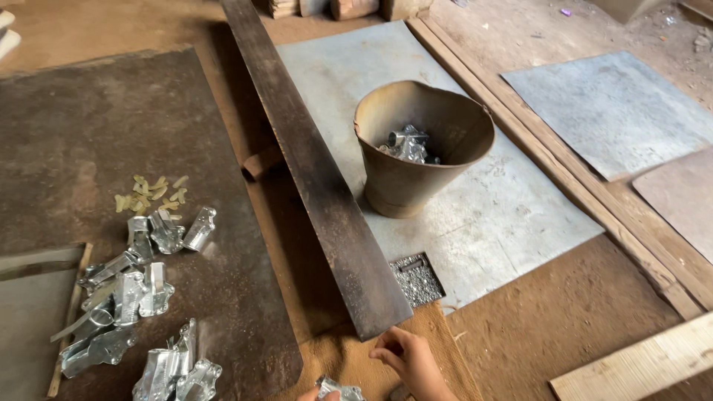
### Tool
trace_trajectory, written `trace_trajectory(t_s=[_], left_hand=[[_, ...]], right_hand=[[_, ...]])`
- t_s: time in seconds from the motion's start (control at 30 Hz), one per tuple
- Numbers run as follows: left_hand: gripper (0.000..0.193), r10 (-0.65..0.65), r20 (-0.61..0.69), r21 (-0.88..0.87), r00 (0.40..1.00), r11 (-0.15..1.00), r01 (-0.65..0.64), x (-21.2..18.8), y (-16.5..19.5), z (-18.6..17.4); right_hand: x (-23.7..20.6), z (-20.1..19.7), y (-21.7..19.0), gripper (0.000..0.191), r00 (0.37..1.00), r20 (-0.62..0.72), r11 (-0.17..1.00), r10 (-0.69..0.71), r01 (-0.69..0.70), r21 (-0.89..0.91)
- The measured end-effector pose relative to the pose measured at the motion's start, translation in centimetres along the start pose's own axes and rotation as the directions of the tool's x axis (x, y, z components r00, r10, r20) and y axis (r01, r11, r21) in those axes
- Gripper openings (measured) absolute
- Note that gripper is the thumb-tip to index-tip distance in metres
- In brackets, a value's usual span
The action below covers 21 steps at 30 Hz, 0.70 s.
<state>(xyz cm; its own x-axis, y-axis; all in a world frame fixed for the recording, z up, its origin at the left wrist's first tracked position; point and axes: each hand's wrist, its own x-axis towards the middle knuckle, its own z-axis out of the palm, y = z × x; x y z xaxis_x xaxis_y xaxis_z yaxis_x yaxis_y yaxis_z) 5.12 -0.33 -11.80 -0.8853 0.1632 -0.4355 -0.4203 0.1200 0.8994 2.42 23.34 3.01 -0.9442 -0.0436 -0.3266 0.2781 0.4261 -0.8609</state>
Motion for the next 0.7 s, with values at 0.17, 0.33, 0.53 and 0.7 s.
trace_trajectory(t_s=[0.17,0.33,0.53,0.7], left_hand=[[0.047,0.096,-0.034,0.149,0.995,0.985,-0.09,-1.2,0.3,-0.6],[0.055,-0.039,0.037,0.185,0.999,0.982,0.031,-1.4,1.7,-1.6],[0.058,0.046,-0.089,0.098,0.995,0.994,-0.037,-1.1,1.2,-1.0],[0.06,0.078,-0.144,0.23,0.986,0.972,-0.044,-1.7,1.1,0.4]], right_hand=[[2.9,2.1,-2.8,0.027,0.934,-0.188,0.933,-0.302,0.25,-0.26],[3.6,3.2,-2.2,0.035,0.946,-0.238,0.936,-0.221,0.137,-0.325],[0.7,5.0,5.3,0.042,0.982,-0.141,0.97,0.128,-0.153,-0.189],[-2.0,9.5,8.7,0.028,0.992,0.069,0.994,0.103,-0.104,0.016]])
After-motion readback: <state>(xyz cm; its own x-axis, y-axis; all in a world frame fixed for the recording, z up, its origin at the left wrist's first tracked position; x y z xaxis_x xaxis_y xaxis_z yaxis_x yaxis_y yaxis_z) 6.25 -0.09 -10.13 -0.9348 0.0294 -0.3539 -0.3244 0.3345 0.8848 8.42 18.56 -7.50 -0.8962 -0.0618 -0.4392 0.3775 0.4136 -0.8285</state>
